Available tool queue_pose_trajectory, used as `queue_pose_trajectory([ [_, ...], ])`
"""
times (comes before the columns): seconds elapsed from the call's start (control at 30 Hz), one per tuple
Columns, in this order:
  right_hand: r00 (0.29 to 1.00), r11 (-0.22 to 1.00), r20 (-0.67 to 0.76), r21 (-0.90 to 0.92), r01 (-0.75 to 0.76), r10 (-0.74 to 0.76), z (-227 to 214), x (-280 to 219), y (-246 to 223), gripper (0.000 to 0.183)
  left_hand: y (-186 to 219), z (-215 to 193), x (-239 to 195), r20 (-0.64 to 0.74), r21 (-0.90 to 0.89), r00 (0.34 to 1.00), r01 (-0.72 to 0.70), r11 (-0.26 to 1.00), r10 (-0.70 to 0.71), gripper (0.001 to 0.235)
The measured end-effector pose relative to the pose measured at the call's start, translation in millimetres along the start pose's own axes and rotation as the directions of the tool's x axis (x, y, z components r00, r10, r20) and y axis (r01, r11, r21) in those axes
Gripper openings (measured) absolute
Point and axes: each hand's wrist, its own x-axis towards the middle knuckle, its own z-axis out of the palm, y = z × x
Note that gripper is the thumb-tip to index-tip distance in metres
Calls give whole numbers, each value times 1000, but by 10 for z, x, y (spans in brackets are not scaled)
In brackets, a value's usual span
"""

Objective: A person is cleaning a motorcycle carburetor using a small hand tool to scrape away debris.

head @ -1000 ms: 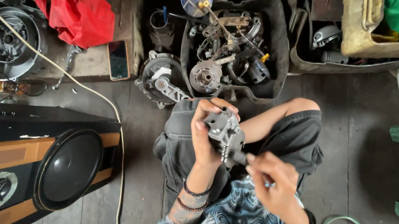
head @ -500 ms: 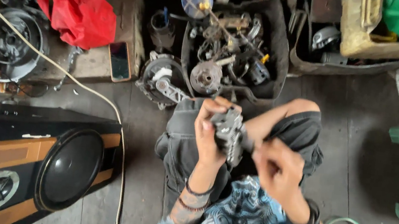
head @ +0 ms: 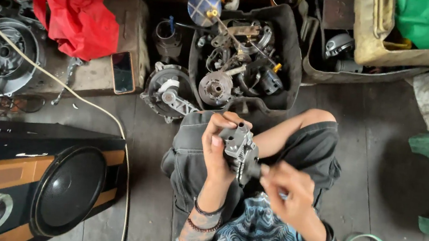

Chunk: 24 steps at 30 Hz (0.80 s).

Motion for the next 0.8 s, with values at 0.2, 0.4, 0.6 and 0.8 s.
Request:
queue_pose_trajectory([
  [0.2, 992, 995, -102, -71, 67, -74, 20, -5, -7, 18, 52, -27, -6, 51, -69, 995, 90, 994, -87, 45],
  [0.4, 998, 995, -11, -78, 65, -66, -12, 11, -34, 18, 21, -48, -32, 7, -51, 996, 88, 995, -87, 44],
  [0.6, 989, 992, -74, -29, 123, -124, 34, -14, -66, 18, 52, -24, -8, 23, -23, 998, 56, 998, -56, 44],
  [0.8, 994, 1000, -110, -16, 24, -26, -6, 37, 112, 13, 47, -11, -8, 59, -72, 997, 60, 996, -56, 48],
])
